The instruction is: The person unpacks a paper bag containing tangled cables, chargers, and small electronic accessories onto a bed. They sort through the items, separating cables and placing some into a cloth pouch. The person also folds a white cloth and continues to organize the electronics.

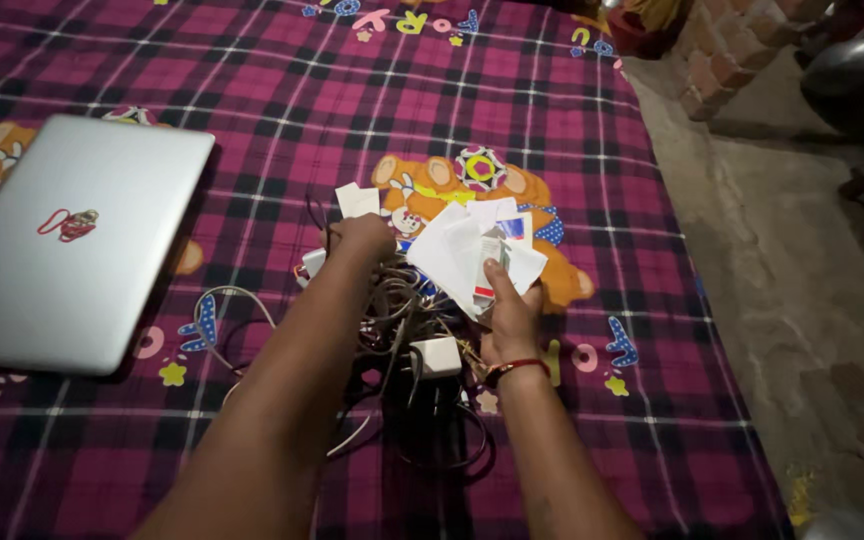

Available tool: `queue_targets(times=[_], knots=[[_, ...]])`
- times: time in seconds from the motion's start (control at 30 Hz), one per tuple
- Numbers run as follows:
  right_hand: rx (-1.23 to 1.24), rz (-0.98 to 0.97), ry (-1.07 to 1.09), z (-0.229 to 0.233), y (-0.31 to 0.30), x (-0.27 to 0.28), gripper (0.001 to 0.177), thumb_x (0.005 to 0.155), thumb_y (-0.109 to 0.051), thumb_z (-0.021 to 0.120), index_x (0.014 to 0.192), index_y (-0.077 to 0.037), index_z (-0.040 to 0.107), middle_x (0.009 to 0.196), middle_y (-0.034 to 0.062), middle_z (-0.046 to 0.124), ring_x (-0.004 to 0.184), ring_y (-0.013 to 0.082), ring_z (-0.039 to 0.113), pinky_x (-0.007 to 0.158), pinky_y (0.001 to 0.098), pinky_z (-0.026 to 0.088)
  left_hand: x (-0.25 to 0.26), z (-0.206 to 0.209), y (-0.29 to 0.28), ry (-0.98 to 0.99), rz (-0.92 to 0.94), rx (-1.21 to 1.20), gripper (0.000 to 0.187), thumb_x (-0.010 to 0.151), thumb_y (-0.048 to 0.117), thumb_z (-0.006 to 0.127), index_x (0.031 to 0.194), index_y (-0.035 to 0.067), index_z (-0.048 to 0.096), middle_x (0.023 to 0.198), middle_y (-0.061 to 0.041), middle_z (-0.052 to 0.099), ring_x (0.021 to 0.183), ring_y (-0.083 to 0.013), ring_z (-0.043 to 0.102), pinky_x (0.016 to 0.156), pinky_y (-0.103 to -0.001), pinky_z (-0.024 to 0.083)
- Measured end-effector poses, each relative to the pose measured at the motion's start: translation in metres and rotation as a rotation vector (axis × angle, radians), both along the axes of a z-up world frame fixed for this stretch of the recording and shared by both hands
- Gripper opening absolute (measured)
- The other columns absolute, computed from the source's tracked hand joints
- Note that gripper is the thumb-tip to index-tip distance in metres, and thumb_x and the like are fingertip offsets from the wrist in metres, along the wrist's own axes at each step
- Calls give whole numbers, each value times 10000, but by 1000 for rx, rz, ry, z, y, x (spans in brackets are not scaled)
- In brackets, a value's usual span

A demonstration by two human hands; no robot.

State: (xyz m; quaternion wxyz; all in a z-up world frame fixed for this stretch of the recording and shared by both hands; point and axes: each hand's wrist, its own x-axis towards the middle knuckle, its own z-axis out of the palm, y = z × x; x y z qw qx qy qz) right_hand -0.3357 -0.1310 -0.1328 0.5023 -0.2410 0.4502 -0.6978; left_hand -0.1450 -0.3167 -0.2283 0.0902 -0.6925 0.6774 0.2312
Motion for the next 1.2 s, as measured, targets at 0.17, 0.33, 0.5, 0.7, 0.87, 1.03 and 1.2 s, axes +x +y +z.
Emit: queue_targets(times=[0.17,0.33,0.5,0.7,0.87,1.03,1.2], knots=[[-45,18,3,1,0,2,422,876,-37,718,1282,-9,603,1161,81,698,1010,210,700,863,361,585,6,-46,-12,161,271,-349,326,813,191,681,1098,53,763,1193,-252,671,1089,-404,662,896,-466,538],[3,-31,-3,-5,-6,-8,446,889,-54,709,1316,-15,587,1185,82,700,1036,219,701,868,374,591,9,-12,-7,541,295,-669,172,894,171,706,1019,114,810,1054,-208,758,1012,-377,720,926,-438,569],[-170,12,-157,12,-8,-18,495,900,-88,687,1367,-31,534,1258,95,681,1129,252,709,958,414,609,1,77,42,927,218,-999,192,806,29,665,944,85,788,1009,-163,702,947,-306,710,816,-378,598],[-172,179,-195,43,0,-9,516,924,-182,717,1377,-8,540,1225,117,666,1099,281,701,933,460,604,-26,98,96,1507,365,-491,256,925,176,617,1076,28,762,1016,-140,734,892,-214,683,782,-329,538],[-234,262,-109,59,12,13,513,919,-180,714,1380,-35,543,1221,92,667,1083,240,697,940,420,594,-29,119,160,1988,535,-203,560,942,459,616,1271,7,653,1133,-111,728,975,-196,684,826,-316,540],[-80,273,-10,61,20,24,392,957,-202,677,1305,-34,609,1152,73,688,1003,201,701,887,384,594,-30,165,196,1772,291,-417,729,785,207,853,1376,6,477,1208,-130,675,1093,-223,687,898,-368,574],[-173,422,-144,42,6,18,289,1002,-182,615,1274,-85,617,1114,60,682,991,190,692,884,376,600,-23,198,205,1797,278,-417,749,762,80,853,1386,-8,450,1199,-163,676,1059,-239,712,876,-355,618]])
